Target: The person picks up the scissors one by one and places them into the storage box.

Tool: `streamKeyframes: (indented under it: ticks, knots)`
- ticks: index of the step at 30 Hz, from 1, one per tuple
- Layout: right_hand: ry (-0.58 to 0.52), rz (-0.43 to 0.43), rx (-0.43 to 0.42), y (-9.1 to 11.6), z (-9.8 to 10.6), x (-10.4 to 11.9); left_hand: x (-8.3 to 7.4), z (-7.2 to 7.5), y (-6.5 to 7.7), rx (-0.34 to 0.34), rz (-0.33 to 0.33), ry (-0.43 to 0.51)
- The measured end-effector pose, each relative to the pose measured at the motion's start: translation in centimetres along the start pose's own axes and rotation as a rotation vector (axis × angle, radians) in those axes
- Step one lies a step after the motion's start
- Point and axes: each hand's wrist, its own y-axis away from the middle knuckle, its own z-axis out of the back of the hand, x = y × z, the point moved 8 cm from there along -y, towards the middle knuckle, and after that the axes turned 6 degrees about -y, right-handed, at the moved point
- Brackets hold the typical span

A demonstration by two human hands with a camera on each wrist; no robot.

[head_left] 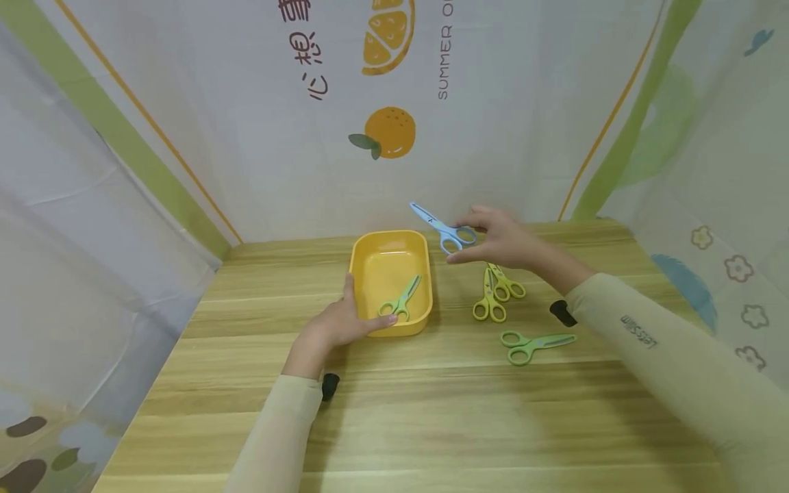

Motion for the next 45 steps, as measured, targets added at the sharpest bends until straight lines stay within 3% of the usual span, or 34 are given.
streamKeyframes:
  ticks: [5,11,23,32,38,45]
  knots:
    - [0.0,-0.039,0.046,-1.0,-2.0,-0.2,-0.1,0.2,0.1,-0.005,-0.002,0.002]
    - [-0.008,-0.006,0.077,-1.9,-4.9,0.7,0.0,0.0,0.1,0.01,-0.004,0.002]
    - [0.086,-0.044,0.113,-3.2,-9.1,0.9,0.2,0.1,0.0,0.008,-0.003,-0.004]
    - [0.19,-0.032,0.208,-3.3,-11.5,1.0,0.2,0.1,0.0,0.003,-0.01,0.015]
    - [0.236,-0.081,0.253,-2.9,-12.5,0.4,0.0,0.0,-0.1,0.014,-0.01,0.001]
    - [0.422,-0.019,0.261,-3.1,-13.7,0.4,0.0,0.0,-0.1,0.005,-0.005,-0.001]
